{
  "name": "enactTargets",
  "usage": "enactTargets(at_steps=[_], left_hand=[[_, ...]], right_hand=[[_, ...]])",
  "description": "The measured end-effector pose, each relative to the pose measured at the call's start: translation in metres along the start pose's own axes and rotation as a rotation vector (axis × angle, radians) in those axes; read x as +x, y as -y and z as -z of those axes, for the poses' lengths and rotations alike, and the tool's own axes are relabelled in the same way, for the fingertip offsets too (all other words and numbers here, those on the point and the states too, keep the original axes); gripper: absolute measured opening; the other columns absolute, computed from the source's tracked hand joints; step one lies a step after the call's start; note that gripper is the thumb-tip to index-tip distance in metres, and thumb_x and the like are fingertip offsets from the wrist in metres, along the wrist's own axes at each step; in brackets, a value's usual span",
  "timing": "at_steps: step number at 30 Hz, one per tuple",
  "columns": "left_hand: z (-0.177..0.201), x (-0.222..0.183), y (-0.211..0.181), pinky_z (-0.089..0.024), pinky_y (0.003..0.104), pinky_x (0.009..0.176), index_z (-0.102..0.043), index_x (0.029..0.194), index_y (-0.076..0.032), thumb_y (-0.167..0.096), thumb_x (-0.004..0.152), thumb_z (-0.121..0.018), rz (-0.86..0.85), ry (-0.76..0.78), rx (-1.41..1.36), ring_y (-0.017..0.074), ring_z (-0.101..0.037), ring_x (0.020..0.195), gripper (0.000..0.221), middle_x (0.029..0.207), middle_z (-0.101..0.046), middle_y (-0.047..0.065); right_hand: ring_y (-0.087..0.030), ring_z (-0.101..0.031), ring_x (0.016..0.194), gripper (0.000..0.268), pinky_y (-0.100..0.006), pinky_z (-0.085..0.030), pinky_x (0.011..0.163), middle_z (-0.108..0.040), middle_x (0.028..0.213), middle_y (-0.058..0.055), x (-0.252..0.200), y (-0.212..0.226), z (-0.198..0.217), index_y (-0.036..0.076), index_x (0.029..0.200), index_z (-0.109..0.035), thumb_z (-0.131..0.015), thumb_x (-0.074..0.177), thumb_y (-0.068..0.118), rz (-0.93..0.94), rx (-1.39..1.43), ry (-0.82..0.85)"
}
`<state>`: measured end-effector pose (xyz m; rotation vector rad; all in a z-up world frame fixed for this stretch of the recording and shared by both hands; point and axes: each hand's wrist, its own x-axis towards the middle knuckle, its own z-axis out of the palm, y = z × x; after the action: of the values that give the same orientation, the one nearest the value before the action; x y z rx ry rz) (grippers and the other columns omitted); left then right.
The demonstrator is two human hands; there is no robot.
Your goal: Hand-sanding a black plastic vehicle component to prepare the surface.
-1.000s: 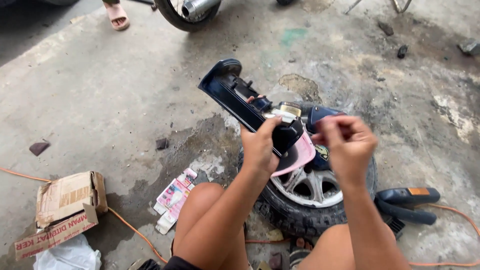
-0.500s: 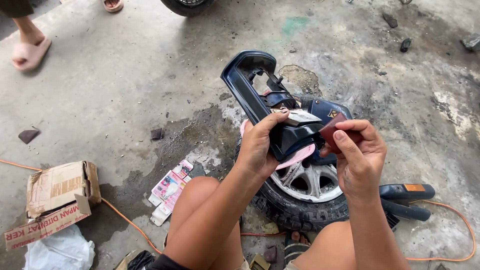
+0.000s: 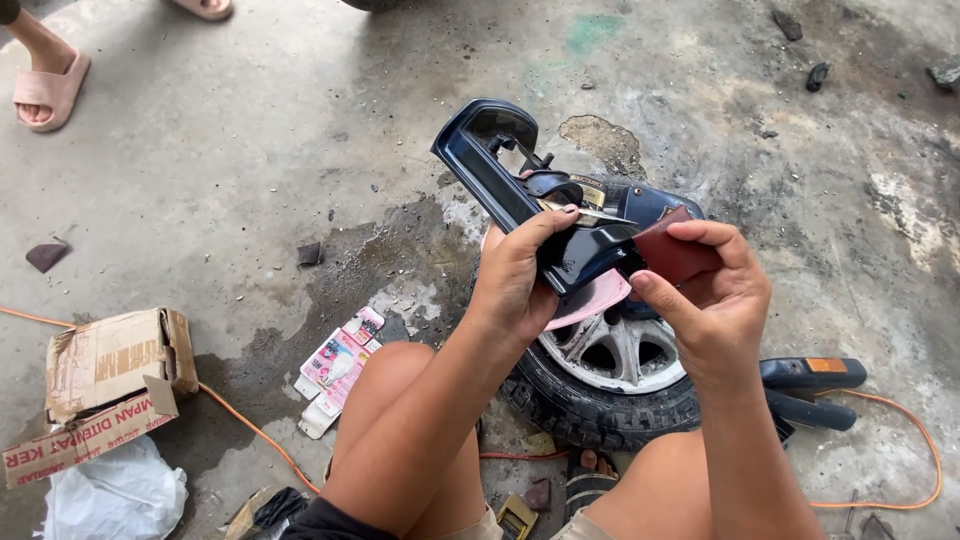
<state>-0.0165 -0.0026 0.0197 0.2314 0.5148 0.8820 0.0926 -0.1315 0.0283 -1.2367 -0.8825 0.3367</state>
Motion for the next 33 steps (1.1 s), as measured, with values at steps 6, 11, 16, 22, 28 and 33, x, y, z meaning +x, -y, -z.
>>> enactTargets(at_steps=[6,11,16,22,28,33], left_hand=[[-0.018,-0.02,-0.019,-0.06,0.051,0.068,-0.055,0.1,0.005,0.007,0.07,-0.082,-0.036,-0.005,0.033,0.0304,-0.068,0.075,0.04,0.077,-0.062,0.017],[-0.026,-0.027,-0.02,-0.062,0.048,0.068,-0.056,0.121,-0.003,0.008,0.067,-0.081,-0.125,0.001,0.102,0.0276,-0.069,0.076,0.061,0.084,-0.059,0.012],[-0.022,-0.02,-0.015,-0.063,0.044,0.072,-0.056,0.131,-0.008,0.007,0.067,-0.078,-0.178,0.012,0.13,0.0234,-0.067,0.08,0.069,0.089,-0.057,0.01],[-0.004,-0.001,-0.008,-0.064,0.048,0.067,-0.057,0.133,-0.008,0.009,0.066,-0.08,-0.152,-0.014,0.069,0.0282,-0.07,0.075,0.073,0.087,-0.061,0.013],[-0.005,-0.003,-0.018,-0.055,0.033,0.078,-0.04,0.143,-0.013,0.011,0.078,-0.063,-0.075,0.108,0.089,0.0211,-0.063,0.085,0.074,0.11,-0.057,0.015],[-0.005,-0.003,-0.013,-0.055,0.033,0.083,-0.04,0.144,-0.013,0.009,0.076,-0.065,-0.084,0.102,0.097,0.0211,-0.064,0.089,0.076,0.109,-0.058,0.013]], right_hand=[[-0.018,-0.071,0.08,0.053,-0.029,-0.065,0.073,-0.061,0.1,-0.017,0.004,0.01,-0.005,-0.013,0.118,-0.056,-0.086,0.074,-0.011,0.044,-0.112,0.052],[-0.021,-0.062,0.102,0.025,-0.037,-0.059,0.085,-0.054,0.122,-0.02,0.005,-0.003,-0.006,0.001,0.114,-0.07,-0.079,0.091,-0.003,0.084,-0.321,0.063],[-0.039,-0.07,0.112,0.012,-0.045,-0.055,0.093,-0.068,0.116,-0.024,0.004,0.0,-0.007,0.001,0.108,-0.076,-0.079,0.096,0.0,0.34,-0.589,0.086],[-0.029,-0.074,0.085,0.012,-0.043,-0.067,0.073,-0.072,0.098,-0.028,0.008,-0.003,0.007,-0.012,0.113,-0.065,-0.063,0.108,-0.001,0.155,-0.25,-0.075],[-0.021,-0.071,0.083,0.025,-0.025,-0.064,0.073,-0.069,0.104,-0.021,0.007,0.008,0.012,-0.013,0.127,-0.057,-0.055,0.112,0.006,0.042,-0.229,-0.015],[-0.022,-0.071,0.099,0.028,-0.026,-0.06,0.092,-0.07,0.12,-0.023,-0.002,0.003,0.005,-0.01,0.131,-0.062,-0.065,0.104,-0.012,0.22,-0.385,-0.008]])
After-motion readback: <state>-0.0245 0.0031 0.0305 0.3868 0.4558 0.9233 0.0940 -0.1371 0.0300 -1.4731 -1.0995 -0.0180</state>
